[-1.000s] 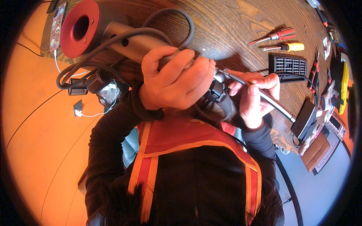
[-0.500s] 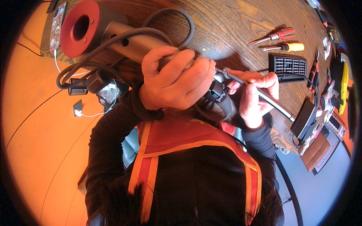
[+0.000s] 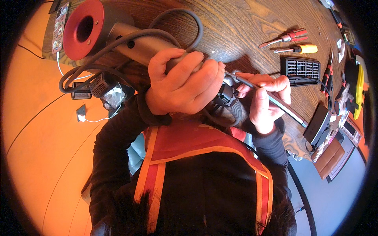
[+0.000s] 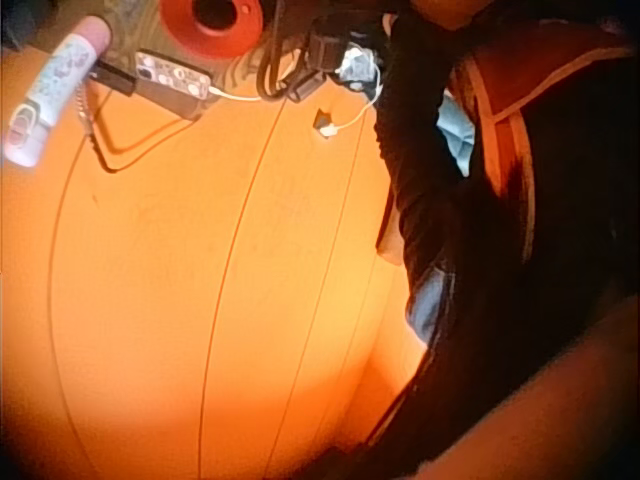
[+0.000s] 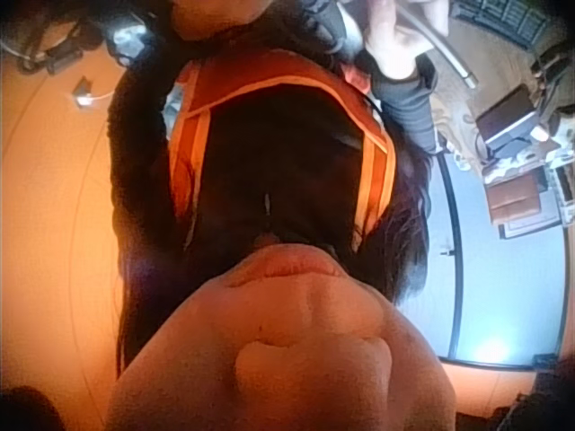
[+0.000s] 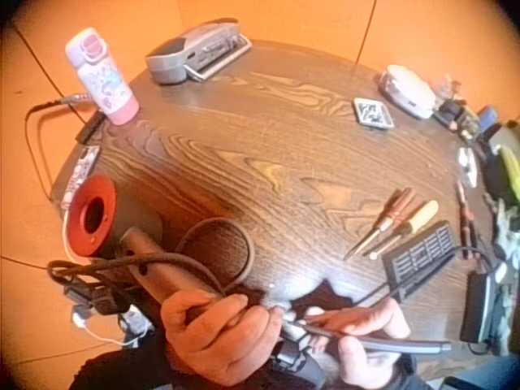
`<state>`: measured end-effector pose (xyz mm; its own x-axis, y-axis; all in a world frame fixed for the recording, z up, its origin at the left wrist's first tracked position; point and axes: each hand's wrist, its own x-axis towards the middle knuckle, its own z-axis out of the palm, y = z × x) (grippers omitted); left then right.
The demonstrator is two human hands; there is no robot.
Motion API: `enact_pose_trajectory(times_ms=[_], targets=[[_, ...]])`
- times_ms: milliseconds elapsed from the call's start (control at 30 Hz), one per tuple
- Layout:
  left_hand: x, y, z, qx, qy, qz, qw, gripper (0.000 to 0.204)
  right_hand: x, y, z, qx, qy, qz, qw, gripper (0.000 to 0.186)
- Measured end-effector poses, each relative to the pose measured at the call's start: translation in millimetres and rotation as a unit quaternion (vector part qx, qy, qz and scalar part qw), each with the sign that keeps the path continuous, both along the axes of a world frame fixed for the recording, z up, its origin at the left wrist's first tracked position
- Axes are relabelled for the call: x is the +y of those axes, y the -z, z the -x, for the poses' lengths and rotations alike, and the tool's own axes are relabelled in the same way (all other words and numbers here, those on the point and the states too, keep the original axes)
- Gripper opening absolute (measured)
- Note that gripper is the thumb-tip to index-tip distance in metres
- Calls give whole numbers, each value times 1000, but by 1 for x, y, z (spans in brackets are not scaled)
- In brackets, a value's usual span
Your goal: The person uses tweezers to remove a small black plastic piece from the base of a hair dryer. They then use a screwdriver to pry and remove a black plastic ring from the same area. The person continues to use the screwdriver to adjust and remove parts from the hair dryer's base.
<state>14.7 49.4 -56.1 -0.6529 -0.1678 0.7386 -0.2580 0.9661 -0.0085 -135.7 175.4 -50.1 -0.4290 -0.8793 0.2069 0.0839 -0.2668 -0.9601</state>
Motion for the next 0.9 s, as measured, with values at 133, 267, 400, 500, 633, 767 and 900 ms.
enact_pose_trajectory(times_ms=[133, 267, 400, 500, 633, 767, 900], targets=[[1, 0, -1, -17, 1, -20, 1000, 10, -4, 5, -2, -16, 18, 35, 999, 18], [2, 0, -1, -14, 0, -21, 1000, 10, -6, 6, 6, 115, 10, 39, 993, 23], [3, 0, -1, -18, -3, -29, 999, 10, -3, 4, 9, 168, 17, 27, 985, 22], [3, 0, -1, -20, -4, -26, 999, 10, -4, 7, 1, 92, 48, 46, 994, 19], [1, -1, 1, -20, -1, -15, 1000, 14, -2, 8, -3, 16, 44, 69, 997, 19], [-1, -2, 0, -30, 4, 1, 1000, 22, 0, 5, 4, 36, -6, 66, 997, 20], [-1, -4, -1, -35, 9, -4, 999, 22, -1, 4, 1, 39, -3, 28, 999, 18]])
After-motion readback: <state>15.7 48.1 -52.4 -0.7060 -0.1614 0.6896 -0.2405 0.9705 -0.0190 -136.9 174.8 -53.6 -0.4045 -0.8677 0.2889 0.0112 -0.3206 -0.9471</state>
